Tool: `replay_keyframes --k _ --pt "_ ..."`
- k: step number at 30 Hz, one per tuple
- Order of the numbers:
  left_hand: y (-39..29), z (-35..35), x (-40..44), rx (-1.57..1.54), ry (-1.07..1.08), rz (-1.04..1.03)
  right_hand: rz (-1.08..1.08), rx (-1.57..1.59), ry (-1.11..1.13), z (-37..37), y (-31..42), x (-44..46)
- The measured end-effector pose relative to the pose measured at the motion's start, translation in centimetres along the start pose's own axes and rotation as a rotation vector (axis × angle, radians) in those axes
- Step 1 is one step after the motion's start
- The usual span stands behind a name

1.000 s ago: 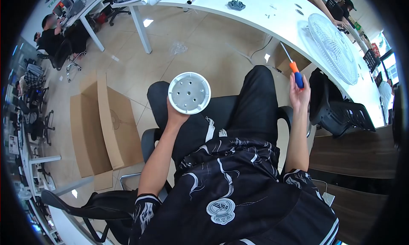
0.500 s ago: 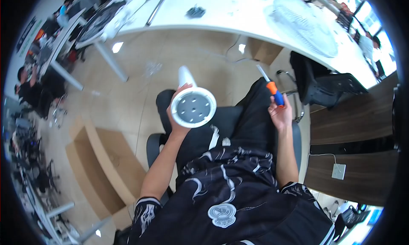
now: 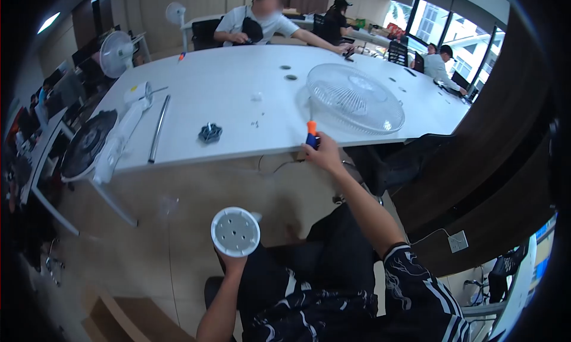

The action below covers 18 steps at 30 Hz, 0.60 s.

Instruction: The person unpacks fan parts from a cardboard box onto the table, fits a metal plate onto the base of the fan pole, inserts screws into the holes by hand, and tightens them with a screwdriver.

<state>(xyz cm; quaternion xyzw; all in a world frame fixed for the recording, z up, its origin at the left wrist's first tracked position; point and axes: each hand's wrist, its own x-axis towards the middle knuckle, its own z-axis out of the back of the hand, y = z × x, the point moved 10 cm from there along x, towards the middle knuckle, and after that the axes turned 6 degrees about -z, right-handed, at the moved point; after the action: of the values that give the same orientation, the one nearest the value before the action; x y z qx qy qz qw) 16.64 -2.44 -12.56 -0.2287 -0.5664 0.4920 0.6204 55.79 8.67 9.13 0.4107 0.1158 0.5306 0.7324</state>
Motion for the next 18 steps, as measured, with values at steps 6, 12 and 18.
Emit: replay_keyframes --k 6,12,18 --pt "-1.4 -0.9 0.2 -0.067 0.045 -0.008 -0.018 -0.184 -0.172 -1.4 -1.0 7.2" --pt "-4.4 0.1 1.1 -0.225 -0.103 -0.032 0.071 -0.37 -0.235 -3.0 -2.7 10.1" --pt "-2.6 1.1 0.9 -0.252 -0.107 -0.106 0.091 -0.342 -0.255 -2.5 -1.7 10.1"
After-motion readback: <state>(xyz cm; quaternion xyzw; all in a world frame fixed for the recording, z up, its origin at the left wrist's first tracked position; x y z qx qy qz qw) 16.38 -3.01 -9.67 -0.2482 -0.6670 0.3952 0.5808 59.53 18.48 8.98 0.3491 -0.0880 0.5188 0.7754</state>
